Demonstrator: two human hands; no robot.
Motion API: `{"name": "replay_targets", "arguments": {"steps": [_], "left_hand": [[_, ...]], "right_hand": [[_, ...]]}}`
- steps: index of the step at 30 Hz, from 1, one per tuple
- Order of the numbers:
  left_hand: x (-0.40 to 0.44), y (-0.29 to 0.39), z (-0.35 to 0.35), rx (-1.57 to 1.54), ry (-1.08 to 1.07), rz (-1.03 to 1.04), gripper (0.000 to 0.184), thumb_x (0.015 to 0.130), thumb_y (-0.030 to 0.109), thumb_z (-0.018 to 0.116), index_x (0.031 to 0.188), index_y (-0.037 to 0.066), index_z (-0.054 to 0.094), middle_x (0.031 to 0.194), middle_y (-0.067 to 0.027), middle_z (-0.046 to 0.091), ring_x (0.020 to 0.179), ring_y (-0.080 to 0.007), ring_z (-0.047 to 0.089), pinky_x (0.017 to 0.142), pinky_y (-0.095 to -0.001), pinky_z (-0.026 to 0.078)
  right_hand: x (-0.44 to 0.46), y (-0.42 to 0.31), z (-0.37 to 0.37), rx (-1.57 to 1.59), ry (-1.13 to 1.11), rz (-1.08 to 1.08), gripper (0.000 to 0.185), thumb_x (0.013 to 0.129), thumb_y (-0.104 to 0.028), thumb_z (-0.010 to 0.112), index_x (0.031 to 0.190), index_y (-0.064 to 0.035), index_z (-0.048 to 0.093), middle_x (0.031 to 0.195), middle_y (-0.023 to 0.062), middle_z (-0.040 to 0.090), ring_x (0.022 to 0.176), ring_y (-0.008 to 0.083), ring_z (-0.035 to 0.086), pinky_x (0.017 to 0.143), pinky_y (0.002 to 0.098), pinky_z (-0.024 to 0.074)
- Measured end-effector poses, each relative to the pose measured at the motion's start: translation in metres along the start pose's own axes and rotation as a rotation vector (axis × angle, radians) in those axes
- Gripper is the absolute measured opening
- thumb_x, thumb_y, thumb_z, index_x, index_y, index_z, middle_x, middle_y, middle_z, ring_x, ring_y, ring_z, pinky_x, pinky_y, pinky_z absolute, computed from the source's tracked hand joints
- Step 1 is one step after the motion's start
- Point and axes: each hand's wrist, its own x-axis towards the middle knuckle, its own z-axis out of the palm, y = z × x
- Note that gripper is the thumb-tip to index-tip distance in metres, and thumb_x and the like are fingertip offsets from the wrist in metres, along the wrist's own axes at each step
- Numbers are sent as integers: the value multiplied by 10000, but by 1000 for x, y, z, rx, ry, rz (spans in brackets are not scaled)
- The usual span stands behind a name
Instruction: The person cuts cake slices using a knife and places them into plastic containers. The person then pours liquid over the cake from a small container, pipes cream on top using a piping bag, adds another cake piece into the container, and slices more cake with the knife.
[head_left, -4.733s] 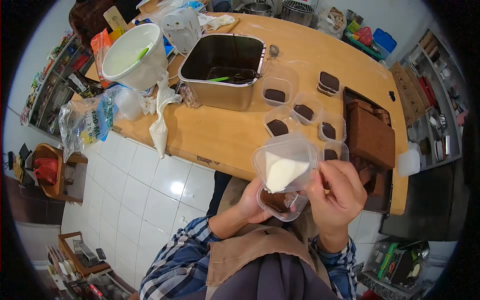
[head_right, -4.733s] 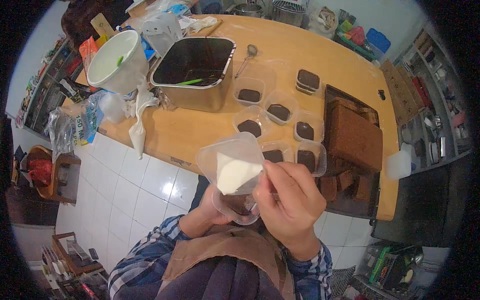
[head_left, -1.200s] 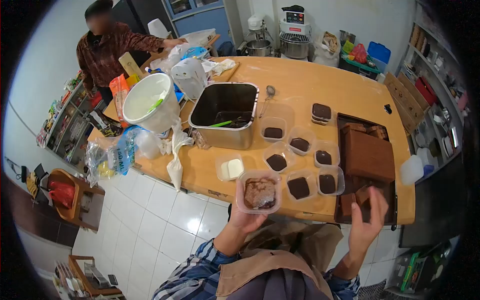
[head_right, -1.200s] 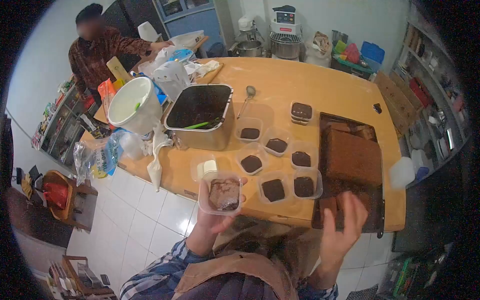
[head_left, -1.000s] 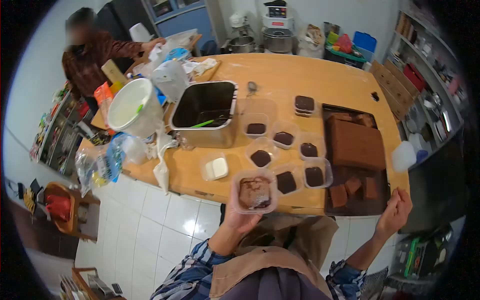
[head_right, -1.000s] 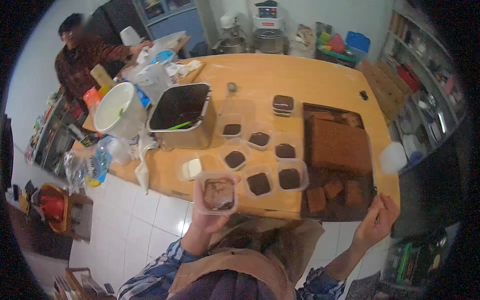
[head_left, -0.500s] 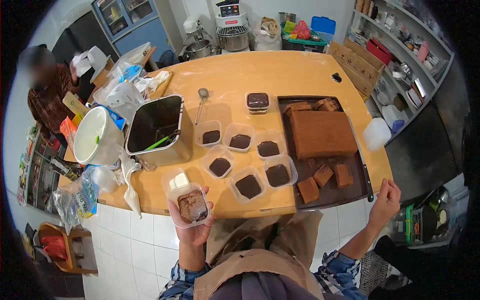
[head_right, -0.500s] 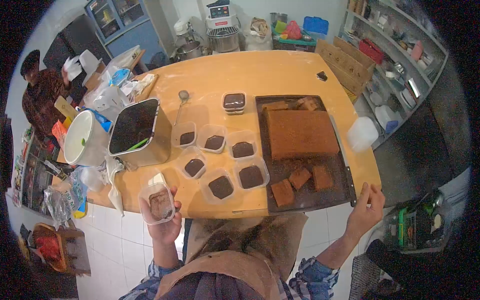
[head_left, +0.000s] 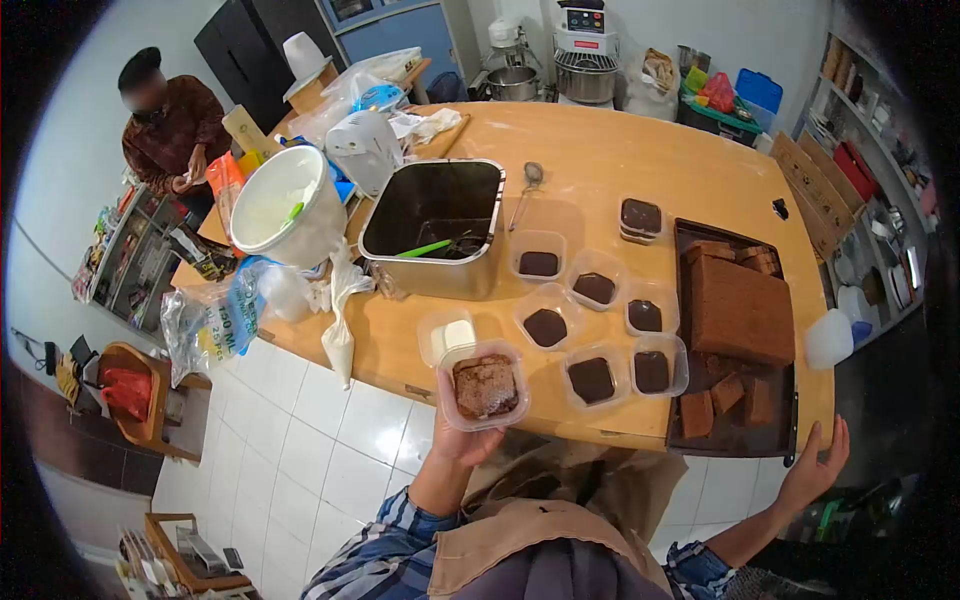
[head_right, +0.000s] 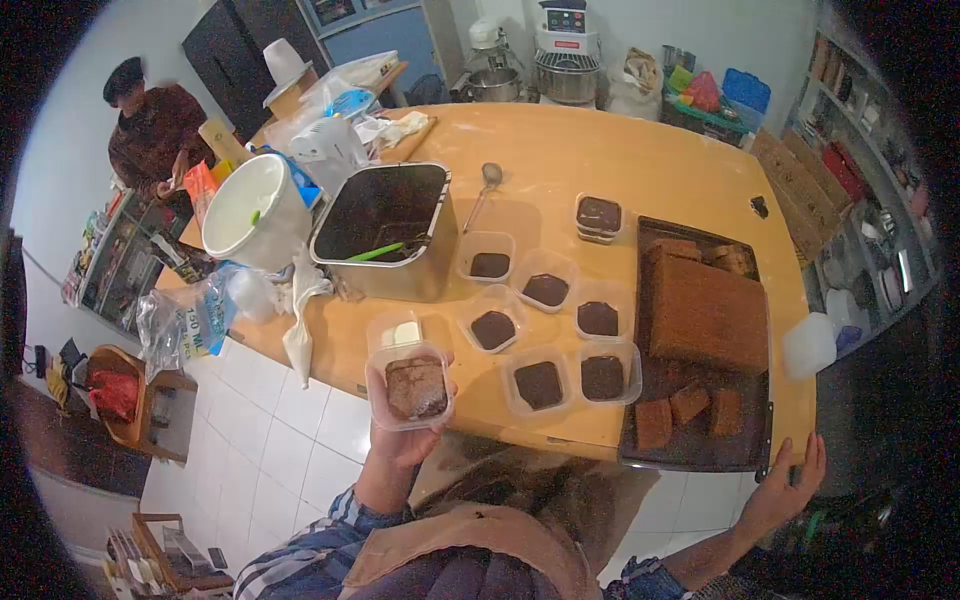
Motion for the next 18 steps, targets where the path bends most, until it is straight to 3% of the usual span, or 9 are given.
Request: {"name": "replay_targets", "arguments": {"steps": [9,13,17,18], "left_hand": [[-3,-4,0,155,44,32,677,866,609,336,1208,37,451,1130,-115,536,854,-216,593,607,-293,523],[-3,-3,4,130,126,31,661,869,608,337,1197,48,463,1116,-111,544,859,-213,592,617,-290,521],[-8,10,-14,-7,41,3,621,874,592,349,1190,72,474,1144,-156,537,865,-243,584,667,-324,545],[-10,17,-22,-119,9,14,618,882,568,364,1219,57,452,1197,-190,492,904,-281,570,702,-344,557]], "right_hand": [[-2,-3,-2,51,-62,-46,318,864,-170,581,1138,-10,561,1168,138,518,1124,270,465,956,386,374],[-1,-17,-6,15,-73,65,311,858,-151,584,1134,-9,563,1118,135,559,1095,262,481,913,360,387],[-2,-37,-1,231,-59,161,327,852,-136,582,1148,0,550,1042,134,585,963,219,544,848,332,425],[-5,-55,3,303,-50,155,327,841,-118,589,1145,-1,553,958,108,610,886,189,564,815,318,440]]}}
